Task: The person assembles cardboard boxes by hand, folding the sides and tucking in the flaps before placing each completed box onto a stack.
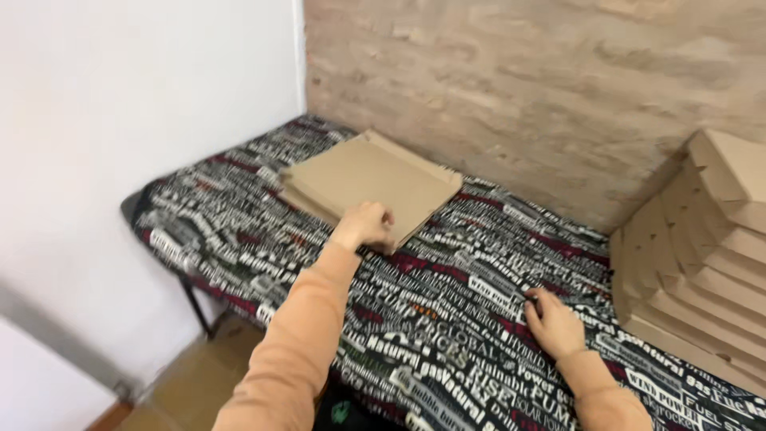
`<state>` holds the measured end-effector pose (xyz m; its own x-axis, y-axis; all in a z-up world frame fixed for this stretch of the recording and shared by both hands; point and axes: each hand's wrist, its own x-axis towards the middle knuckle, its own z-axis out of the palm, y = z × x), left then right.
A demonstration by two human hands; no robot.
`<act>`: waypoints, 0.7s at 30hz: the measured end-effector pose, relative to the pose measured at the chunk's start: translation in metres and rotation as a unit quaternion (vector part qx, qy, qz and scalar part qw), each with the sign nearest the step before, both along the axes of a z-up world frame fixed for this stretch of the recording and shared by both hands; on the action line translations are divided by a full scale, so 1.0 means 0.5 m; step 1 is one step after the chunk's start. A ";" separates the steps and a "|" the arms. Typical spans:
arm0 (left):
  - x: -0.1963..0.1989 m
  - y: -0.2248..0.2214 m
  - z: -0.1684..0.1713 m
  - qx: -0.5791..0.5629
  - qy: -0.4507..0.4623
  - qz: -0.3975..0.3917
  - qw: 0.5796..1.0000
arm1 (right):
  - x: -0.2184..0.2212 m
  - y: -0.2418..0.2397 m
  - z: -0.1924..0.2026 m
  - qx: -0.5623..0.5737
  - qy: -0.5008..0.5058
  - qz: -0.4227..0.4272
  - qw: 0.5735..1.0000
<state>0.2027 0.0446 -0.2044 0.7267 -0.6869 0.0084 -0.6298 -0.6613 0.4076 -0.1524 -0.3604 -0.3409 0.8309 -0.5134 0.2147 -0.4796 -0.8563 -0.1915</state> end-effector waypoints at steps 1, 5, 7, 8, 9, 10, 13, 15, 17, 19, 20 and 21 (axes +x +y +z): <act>0.013 -0.005 -0.032 0.000 0.008 0.006 1.000 | -0.007 0.011 0.008 0.000 0.008 0.006 1.000; 0.033 -0.044 -0.078 -0.011 -0.054 0.010 0.998 | -0.009 0.032 0.040 0.018 0.012 0.011 1.000; 0.020 -0.069 -0.083 0.009 -0.070 0.017 0.997 | -0.010 0.034 0.043 0.019 0.016 0.005 1.000; 0.014 -0.082 -0.088 0.016 -0.084 0.036 0.996 | -0.009 0.033 0.043 0.018 0.015 0.005 1.000; 0.006 -0.095 -0.095 0.023 -0.096 0.055 0.994 | -0.010 0.033 0.041 0.017 0.016 0.004 1.000; 0.009 -0.102 -0.107 0.024 -0.096 0.054 0.994 | -0.013 0.033 0.039 0.018 0.016 0.003 1.000; 0.022 -0.119 -0.125 0.002 -0.123 0.074 0.990 | -0.010 0.030 0.036 0.015 0.008 0.005 1.000; 0.027 -0.121 -0.127 -0.017 -0.108 0.100 0.989 | -0.010 0.029 0.032 0.008 0.013 0.001 1.000; 0.035 -0.122 -0.138 -0.034 -0.123 0.103 0.987 | -0.008 0.032 0.037 0.010 0.013 -0.001 1.000; 0.032 -0.119 -0.141 -0.051 -0.135 0.104 0.984 | -0.010 0.038 0.040 0.014 0.016 -0.004 1.000; 0.025 -0.115 -0.136 -0.087 -0.152 0.102 0.979 | -0.010 0.041 0.042 0.017 0.019 -0.006 1.000; 0.020 -0.112 -0.129 -0.123 -0.170 0.098 0.973 | -0.010 0.043 0.045 0.019 0.020 -0.008 1.000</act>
<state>0.2125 -0.0115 -0.2689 0.7705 -0.4818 0.4173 -0.6268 -0.6919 0.3584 -0.1577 -0.3392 -0.3183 0.8301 -0.5339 0.1606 -0.5012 -0.8408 -0.2047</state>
